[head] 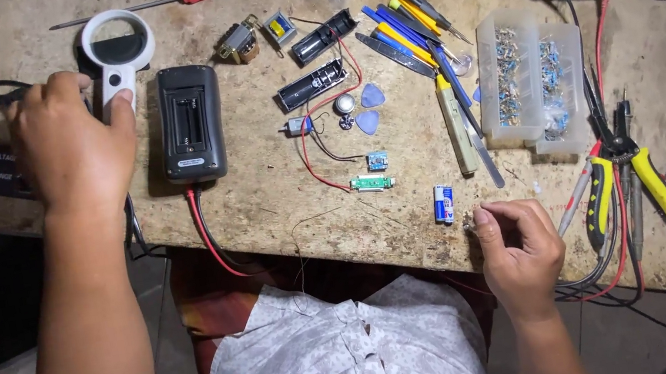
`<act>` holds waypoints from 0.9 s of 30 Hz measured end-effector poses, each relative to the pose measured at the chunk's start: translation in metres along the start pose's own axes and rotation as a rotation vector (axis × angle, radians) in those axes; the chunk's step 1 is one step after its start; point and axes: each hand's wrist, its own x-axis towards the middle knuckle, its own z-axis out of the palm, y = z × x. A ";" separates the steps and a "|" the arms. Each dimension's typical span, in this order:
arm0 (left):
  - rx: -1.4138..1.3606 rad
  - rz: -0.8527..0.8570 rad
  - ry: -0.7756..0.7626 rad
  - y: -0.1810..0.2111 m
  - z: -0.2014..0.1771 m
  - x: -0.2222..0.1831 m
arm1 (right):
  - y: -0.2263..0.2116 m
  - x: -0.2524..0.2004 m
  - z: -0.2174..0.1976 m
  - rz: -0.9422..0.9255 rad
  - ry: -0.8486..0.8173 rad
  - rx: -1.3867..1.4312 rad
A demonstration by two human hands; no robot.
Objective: Soldering wires and components onto a small electronic circuit board at a repair bench.
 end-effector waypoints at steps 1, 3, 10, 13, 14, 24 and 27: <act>-0.043 -0.024 -0.045 -0.001 0.005 0.005 | 0.001 -0.001 0.000 0.000 0.007 -0.007; -0.076 -0.062 -0.079 0.004 0.002 0.009 | 0.001 -0.001 0.001 -0.005 0.006 -0.016; -0.154 -0.102 -0.130 0.010 0.022 0.019 | -0.001 -0.001 0.000 -0.002 0.004 -0.020; -0.195 -0.023 0.001 0.003 0.032 0.018 | -0.002 -0.001 0.000 0.005 0.006 -0.020; -0.196 -0.022 0.001 0.005 0.026 0.017 | 0.000 -0.002 0.001 0.005 0.008 -0.021; -1.210 -0.062 -0.098 0.103 -0.109 -0.072 | -0.043 -0.032 -0.001 0.227 -0.065 0.388; -1.359 -0.082 -0.341 0.149 -0.103 -0.131 | -0.066 -0.036 0.008 0.407 -0.370 0.819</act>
